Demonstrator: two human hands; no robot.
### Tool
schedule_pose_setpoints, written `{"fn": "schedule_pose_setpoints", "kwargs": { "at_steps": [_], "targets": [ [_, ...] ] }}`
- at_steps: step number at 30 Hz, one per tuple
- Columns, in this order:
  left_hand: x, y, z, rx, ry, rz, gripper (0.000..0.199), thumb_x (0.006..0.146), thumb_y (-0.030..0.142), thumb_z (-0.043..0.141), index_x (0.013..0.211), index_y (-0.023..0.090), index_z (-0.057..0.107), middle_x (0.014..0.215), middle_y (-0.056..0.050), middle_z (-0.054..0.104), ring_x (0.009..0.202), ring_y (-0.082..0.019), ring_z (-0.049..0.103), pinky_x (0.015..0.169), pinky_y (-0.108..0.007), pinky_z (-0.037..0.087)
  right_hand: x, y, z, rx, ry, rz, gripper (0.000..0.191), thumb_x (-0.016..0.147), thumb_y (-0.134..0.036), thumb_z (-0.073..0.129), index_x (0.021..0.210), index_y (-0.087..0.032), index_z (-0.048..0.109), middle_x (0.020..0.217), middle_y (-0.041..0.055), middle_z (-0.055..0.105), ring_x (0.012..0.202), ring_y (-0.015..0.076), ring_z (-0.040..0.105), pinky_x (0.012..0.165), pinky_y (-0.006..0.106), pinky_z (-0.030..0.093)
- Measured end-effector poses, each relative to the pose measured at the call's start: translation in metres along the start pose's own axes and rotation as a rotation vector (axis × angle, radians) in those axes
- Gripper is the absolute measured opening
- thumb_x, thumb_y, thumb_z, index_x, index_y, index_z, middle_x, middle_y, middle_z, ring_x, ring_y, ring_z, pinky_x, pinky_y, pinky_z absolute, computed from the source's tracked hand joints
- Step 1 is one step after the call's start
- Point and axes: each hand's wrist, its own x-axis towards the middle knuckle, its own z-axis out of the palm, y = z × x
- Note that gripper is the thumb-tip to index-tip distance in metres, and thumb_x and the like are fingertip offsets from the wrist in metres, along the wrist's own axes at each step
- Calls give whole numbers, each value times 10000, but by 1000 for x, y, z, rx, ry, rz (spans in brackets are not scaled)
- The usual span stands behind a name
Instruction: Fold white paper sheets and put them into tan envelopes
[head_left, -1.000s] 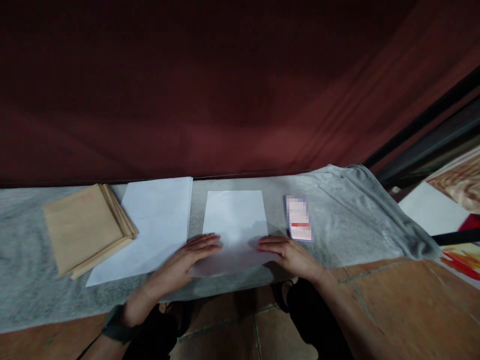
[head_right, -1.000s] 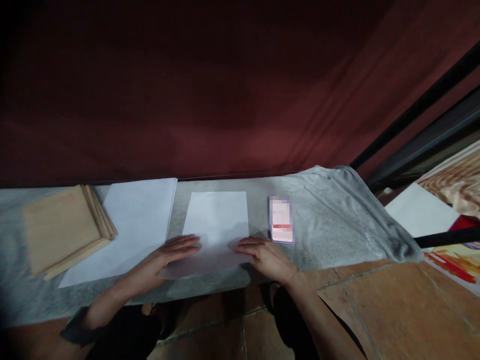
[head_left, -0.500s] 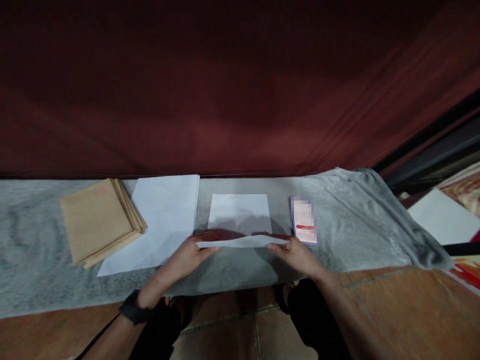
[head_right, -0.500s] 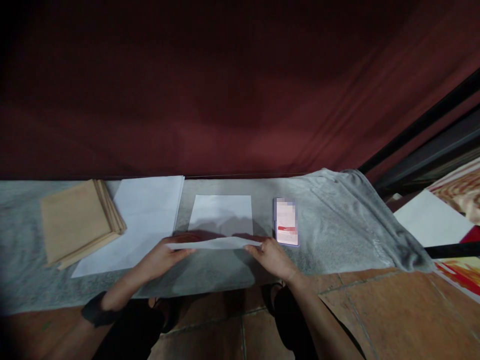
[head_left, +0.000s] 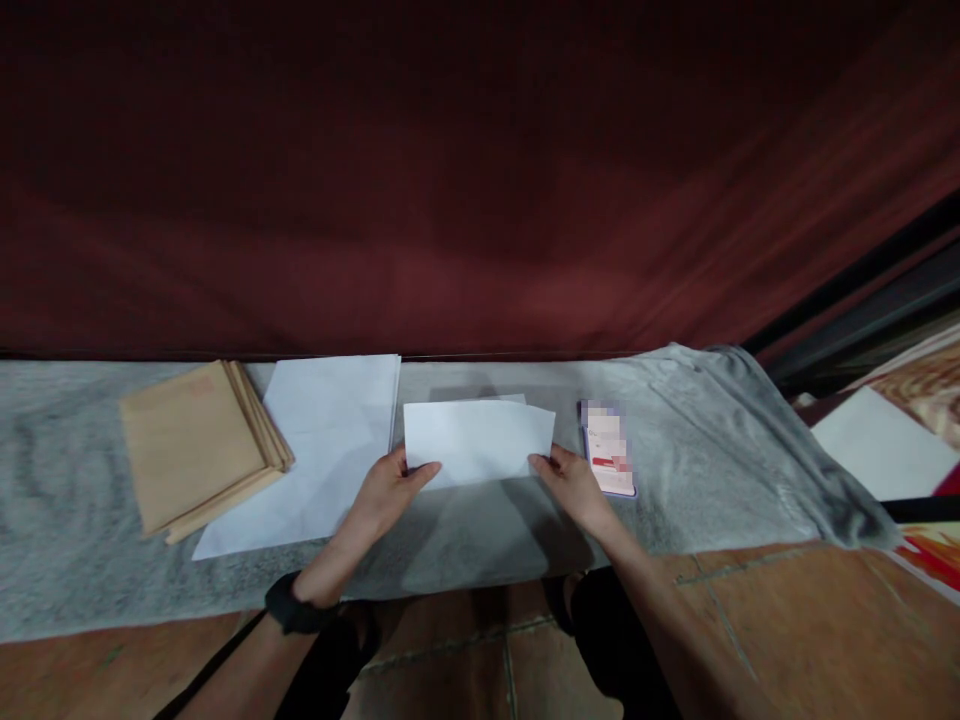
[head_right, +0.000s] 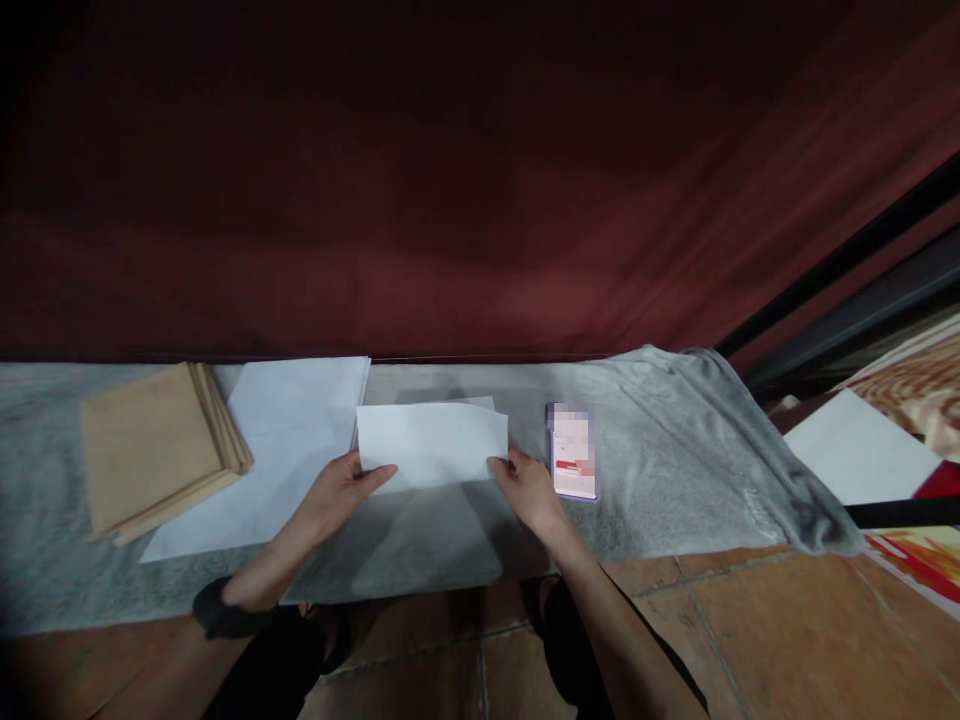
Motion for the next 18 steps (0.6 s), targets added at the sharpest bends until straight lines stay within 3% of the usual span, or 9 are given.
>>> {"fn": "schedule_pose_setpoints", "kwargs": {
  "at_steps": [5, 11, 18],
  "targets": [
    [6, -5, -1, 44, 47, 3, 537, 722, 558, 741, 1051, 135, 710, 1054, -129, 804, 963, -319, 743, 871, -444, 581, 9, -4, 7, -129, 21, 34, 289, 987, -383, 517, 1021, -186, 725, 822, 58, 753, 747, 206, 682, 691, 276, 480],
    [2, -2, -5, 81, -17, 0, 409, 778, 520, 679, 959, 155, 717, 927, -92, 799, 880, -295, 740, 769, -386, 576, 5, -2, 1, -42, -34, 15, 283, 987, -383, 519, 936, -188, 718, 801, 38, 736, 744, 200, 679, 662, 265, 471],
    [-3, 6, 0, 313, 43, 20, 254, 844, 370, 623, 992, 187, 716, 908, -69, 794, 876, -278, 735, 742, -348, 551, -1, -13, 3, -289, -5, 74, 176, 994, -316, 568, 933, -220, 702, 797, 34, 740, 776, 201, 701, 658, 265, 425]
  ]
}}
